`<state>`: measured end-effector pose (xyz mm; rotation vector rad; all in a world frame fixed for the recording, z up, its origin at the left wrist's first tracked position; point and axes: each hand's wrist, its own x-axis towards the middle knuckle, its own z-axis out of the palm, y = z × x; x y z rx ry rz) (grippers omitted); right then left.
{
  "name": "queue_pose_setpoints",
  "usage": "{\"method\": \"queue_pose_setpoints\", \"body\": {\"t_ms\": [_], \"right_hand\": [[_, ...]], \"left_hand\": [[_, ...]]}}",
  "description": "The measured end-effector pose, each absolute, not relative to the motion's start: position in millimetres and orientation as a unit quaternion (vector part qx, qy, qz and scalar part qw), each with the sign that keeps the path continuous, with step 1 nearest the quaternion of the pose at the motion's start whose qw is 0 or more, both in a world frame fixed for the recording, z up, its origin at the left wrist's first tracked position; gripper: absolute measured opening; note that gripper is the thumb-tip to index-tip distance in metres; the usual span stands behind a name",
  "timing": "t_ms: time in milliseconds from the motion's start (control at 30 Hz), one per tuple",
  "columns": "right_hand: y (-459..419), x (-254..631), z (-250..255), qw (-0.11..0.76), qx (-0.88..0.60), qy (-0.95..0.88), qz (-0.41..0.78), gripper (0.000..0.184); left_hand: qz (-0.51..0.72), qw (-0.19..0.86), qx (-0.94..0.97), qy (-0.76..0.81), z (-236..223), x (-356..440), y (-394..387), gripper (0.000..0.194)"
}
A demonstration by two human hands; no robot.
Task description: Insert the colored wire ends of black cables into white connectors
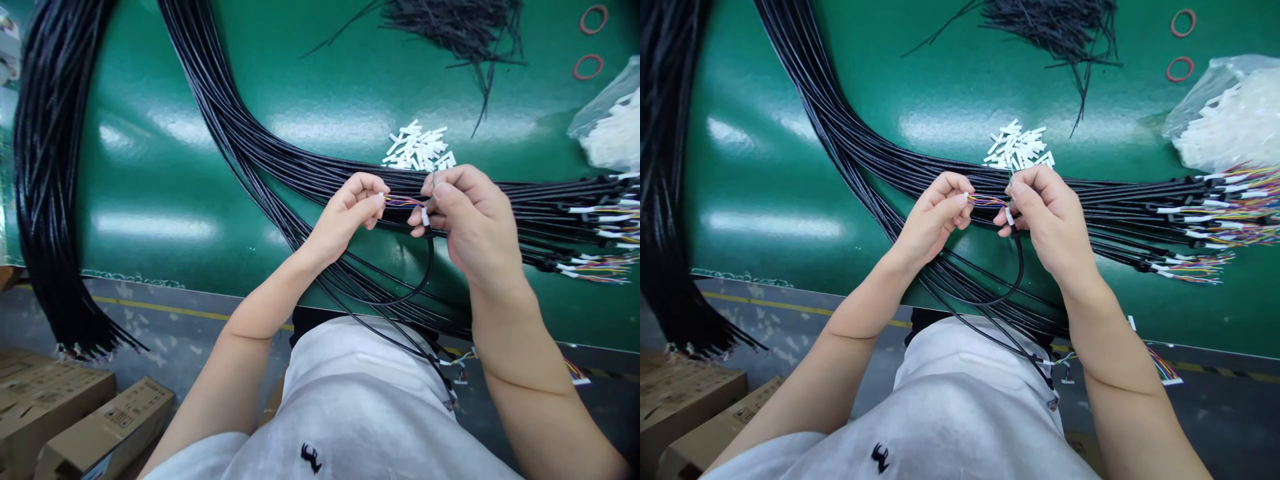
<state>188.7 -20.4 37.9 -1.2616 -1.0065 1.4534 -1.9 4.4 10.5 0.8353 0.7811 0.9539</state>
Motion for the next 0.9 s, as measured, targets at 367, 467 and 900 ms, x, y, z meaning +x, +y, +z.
{"method": "queue_pose_setpoints", "body": {"t_ms": [367,467,900], "right_hand": [[-17,190,39,0.396,-0.459,-0.428,0.671,0.015],[-18,192,38,0.375,-0.461,-0.465,0.656,0.016],[-26,179,33,0.423,-0.518,-0.659,0.345,0.015]], "left_hand": [[0.436,0.685,0.457,0.363,11,-1,2,0.039],[0.451,0.647,0.504,0.352,12,-2,0,0.034],[0.466,0.583,0.583,0.321,-4,-2,-2,0.03]]}}
